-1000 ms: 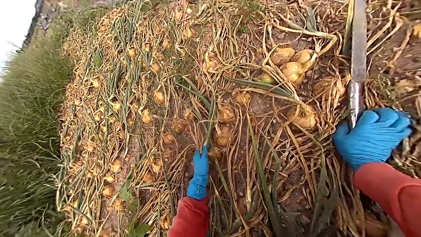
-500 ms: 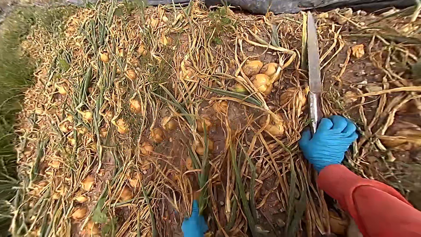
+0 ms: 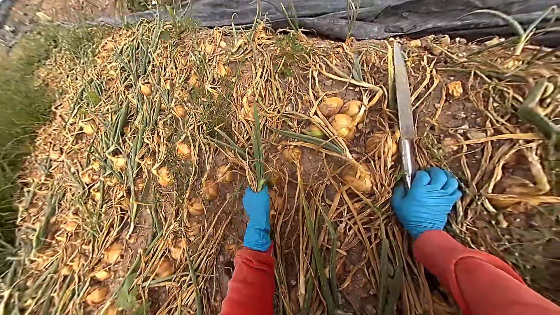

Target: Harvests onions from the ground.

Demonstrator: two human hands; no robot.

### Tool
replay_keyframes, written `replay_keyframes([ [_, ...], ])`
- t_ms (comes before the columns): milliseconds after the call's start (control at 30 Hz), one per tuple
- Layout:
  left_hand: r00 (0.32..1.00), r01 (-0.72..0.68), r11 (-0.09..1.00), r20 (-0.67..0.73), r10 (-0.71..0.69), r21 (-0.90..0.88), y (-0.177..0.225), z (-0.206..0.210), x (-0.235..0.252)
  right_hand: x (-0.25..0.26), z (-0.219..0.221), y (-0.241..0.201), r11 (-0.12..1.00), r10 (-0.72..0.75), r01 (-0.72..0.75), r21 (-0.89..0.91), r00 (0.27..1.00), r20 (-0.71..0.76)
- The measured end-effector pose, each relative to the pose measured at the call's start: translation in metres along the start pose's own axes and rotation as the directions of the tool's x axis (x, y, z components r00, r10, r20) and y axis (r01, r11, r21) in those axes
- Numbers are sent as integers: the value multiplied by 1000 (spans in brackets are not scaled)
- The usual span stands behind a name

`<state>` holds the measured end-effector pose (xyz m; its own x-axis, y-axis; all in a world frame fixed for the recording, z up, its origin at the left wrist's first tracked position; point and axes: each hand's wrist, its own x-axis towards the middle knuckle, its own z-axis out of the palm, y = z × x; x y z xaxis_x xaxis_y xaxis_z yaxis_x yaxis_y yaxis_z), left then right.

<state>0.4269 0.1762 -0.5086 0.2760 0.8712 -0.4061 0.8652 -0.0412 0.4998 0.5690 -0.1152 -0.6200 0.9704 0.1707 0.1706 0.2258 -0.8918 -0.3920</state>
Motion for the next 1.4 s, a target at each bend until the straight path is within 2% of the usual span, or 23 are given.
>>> replay_keyframes([
  [100, 993, -25, 936, -118, -18, -352, -7, 12, 7, 2, 2, 1, 1000, -7, 7, -7, 1000, -1],
  [167, 991, -72, 811, -134, -8, -581, -15, 15, 14, 3, 2, 2, 1000, -5, 5, -8, 1000, 5],
  [267, 994, -91, 639, -113, 7, -764, -18, 23, 23, 5, 0, 1, 1000, -4, 4, -16, 1000, 2],
  [333, 997, -65, 535, -76, 2, -842, -22, 23, 18, 5, 0, 0, 999, -11, 11, -32, 1000, -3],
  [567, 976, -95, 449, -171, -131, -889, -19, 20, 3, 5, -1, -5, 999, -11, 9, -45, 999, -33],
  [833, 951, -72, 433, -192, -241, -899, -17, 21, -8, 5, 2, -8, 994, -57, 44, -97, 990, -129],
  [867, 945, -57, 452, -194, -262, -890, -18, 15, -19, 6, 2, -9, 994, -56, 43, -99, 989, -134],
  [933, 937, 13, 555, -185, -298, -832, -26, -12, -69, 14, 1, -10, 995, -54, 41, -96, 989, -135],
  [1000, 902, 143, 629, -161, -400, -764, -41, -50, -122, 6, -2, -11, 997, -30, 25, -78, 998, -62],
  [1033, 881, 175, 622, -160, -445, -763, -57, -64, -133, 4, -6, -13, 997, -5, 4, -76, 1000, -11],
  [1100, 876, 131, 544, -160, -455, -828, -104, -83, -131, 25, -29, -24, 992, 121, -113, -60, 980, 155],
  [1167, 890, 62, 489, -174, -421, -870, -144, -106, -121, 60, -61, -41, 944, 325, -327, -52, 885, 334],
  [1233, 876, 24, 526, -235, -420, -850, -159, -145, -125, 92, -89, -47, 897, 390, -441, 11, 805, 447],
  [1267, 855, 20, 574, -284, -435, -819, -162, -169, -128, 108, -102, -50, 883, 360, -460, 91, 789, 498],
  [1333, 816, 72, 696, -360, -453, -714, -164, -219, -125, 143, -138, -70, 896, 238, -399, 197, 804, 545],
  [1367, 810, 126, 748, -368, -456, -651, -164, -239, -124, 155, -158, -83, 939, 147, -290, 186, 826, 545],
  [1400, 827, 163, 790, -355, -437, -591, -167, -252, -122, 162, -179, -92, 984, 29, -118, 133, 844, 536],
])
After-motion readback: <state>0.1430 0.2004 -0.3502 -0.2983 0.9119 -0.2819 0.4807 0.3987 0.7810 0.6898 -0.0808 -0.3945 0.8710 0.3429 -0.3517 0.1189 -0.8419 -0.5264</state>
